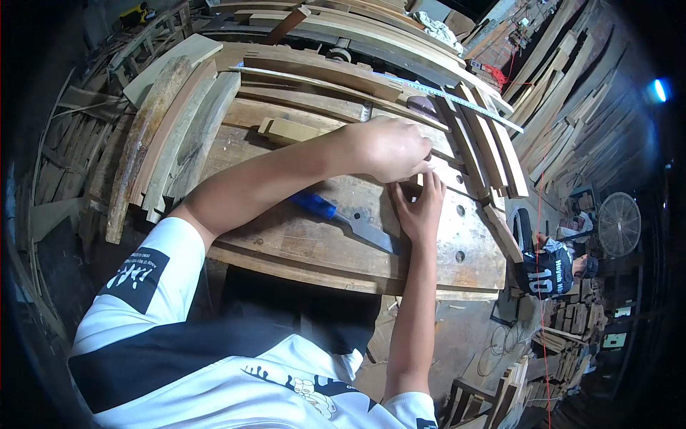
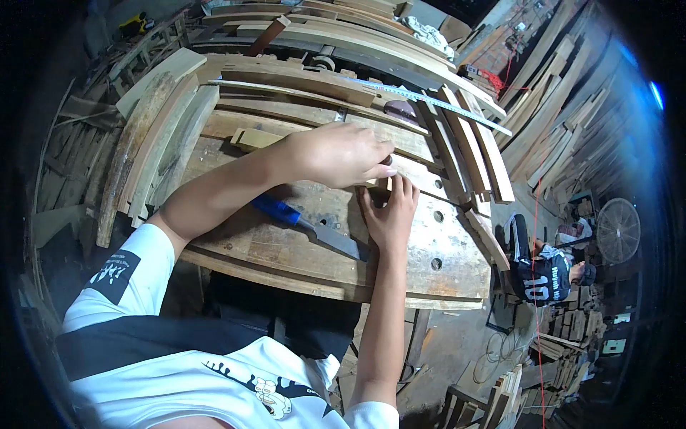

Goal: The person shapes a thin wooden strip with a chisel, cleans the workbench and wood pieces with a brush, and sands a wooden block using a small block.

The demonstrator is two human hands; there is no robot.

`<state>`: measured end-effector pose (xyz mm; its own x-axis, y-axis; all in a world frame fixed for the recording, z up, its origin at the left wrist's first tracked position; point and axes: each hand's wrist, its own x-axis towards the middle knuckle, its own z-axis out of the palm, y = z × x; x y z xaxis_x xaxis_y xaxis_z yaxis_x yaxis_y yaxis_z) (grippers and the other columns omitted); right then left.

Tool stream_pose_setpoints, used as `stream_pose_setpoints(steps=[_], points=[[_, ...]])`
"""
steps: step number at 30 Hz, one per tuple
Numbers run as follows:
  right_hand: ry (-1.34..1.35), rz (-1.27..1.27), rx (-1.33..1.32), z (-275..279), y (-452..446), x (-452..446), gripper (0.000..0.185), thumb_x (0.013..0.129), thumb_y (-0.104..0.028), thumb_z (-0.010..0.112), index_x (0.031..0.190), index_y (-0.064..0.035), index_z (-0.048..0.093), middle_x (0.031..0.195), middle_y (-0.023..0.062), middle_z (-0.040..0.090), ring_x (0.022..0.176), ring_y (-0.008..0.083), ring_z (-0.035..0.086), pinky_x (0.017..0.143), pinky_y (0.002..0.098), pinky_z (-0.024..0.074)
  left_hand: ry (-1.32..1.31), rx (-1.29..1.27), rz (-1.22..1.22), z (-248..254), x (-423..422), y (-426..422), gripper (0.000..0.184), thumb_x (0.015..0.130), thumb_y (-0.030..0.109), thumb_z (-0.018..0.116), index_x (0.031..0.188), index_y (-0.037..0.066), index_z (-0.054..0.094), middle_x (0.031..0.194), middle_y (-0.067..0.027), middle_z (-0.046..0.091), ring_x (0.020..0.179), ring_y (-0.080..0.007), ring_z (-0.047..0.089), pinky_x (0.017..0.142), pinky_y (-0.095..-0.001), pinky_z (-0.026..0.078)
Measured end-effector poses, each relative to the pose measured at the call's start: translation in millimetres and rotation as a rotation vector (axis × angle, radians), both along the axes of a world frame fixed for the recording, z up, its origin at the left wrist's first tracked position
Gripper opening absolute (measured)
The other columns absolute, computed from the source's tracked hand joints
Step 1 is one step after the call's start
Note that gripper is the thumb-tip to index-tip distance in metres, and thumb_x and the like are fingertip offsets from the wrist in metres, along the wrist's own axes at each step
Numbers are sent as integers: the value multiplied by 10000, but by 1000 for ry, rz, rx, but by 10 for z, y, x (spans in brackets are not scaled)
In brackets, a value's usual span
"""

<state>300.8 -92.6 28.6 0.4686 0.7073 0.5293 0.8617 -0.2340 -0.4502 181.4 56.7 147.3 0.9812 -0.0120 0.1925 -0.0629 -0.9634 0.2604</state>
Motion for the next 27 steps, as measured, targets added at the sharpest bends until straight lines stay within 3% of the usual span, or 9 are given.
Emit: stream_pose_setpoints(steps=[4, 7, 11, 12, 15, 22, 25, 27], points=[[-64, 30, -34, -29, -37, 47, 422, 760, -191, 808, 1095, 14, 653, 1083, 212, 640, 1057, 419, 541, 971, 497, 417, -241, -94, -210, -65, 138, -91, 508, 1046, 417, 460, 1047, -79, 572, 845, -219, 655, 847, -410, 680, 777, -488, 542], [37, 106, 67, 43, -23, -14, 349, 754, -168, 806, 1011, 22, 666, 1020, 213, 650, 1016, 414, 560, 955, 498, 419, -126, -390, -251, 132, 95, -197, 521, 1049, 430, 445, 1063, -80, 552, 851, -229, 657, 855, -417, 680, 768, -483, 542], [85, 77, -71, 77, -35, -4, 354, 753, -173, 808, 1003, 21, 649, 1041, 216, 642, 1024, 412, 553, 930, 499, 427, -165, -128, -153, 40, 73, -137, 493, 1049, 439, 444, 1083, -37, 567, 907, -257, 677, 922, -428, 684, 801, -480, 548], [-22, 42, -20, 55, -21, -6, 373, 765, -191, 803, 1031, 16, 644, 1067, 212, 635, 1049, 416, 533, 923, 487, 429, -71, -97, -82, 59, 39, -113, 468, 1045, 425, 460, 1092, -25, 582, 908, -254, 683, 926, -430, 683, 815, -493, 546], [-13, -20, 7, 45, 6, -31, 371, 776, -198, 795, 1041, 13, 642, 1083, 207, 629, 1064, 419, 518, 925, 487, 421, 14, -3, 5, -7, 21, -20, 457, 1040, 410, 472, 1081, -29, 591, 898, -248, 685, 917, -430, 685, 804, -501, 545], [-39, 57, -53, 1, -46, 45, 406, 773, -188, 794, 1089, 9, 632, 1085, 210, 638, 1072, 426, 524, 952, 503, 408, -233, -147, -237, -94, 185, -101, 487, 1047, 421, 455, 1074, -51, 570, 876, -248, 659, 890, -432, 674, 785, -495, 538], [-15, 56, -22, -15, -48, 44, 414, 770, -180, 794, 1099, 8, 629, 1089, 213, 639, 1077, 431, 524, 954, 504, 409, -136, -336, -217, 51, 129, -142, 514, 1050, 438, 435, 1080, -61, 552, 868, -247, 653, 892, -432, 673, 777, -498, 535], [-50, 29, -9, -34, -37, 50, 409, 770, -177, 794, 1096, 8, 630, 1091, 215, 639, 1079, 434, 523, 953, 505, 410, -174, -265, -194, 49, 108, -130, 507, 1052, 434, 432, 1079, -58, 552, 870, -245, 655, 893, -434, 673, 778, -494, 537]])
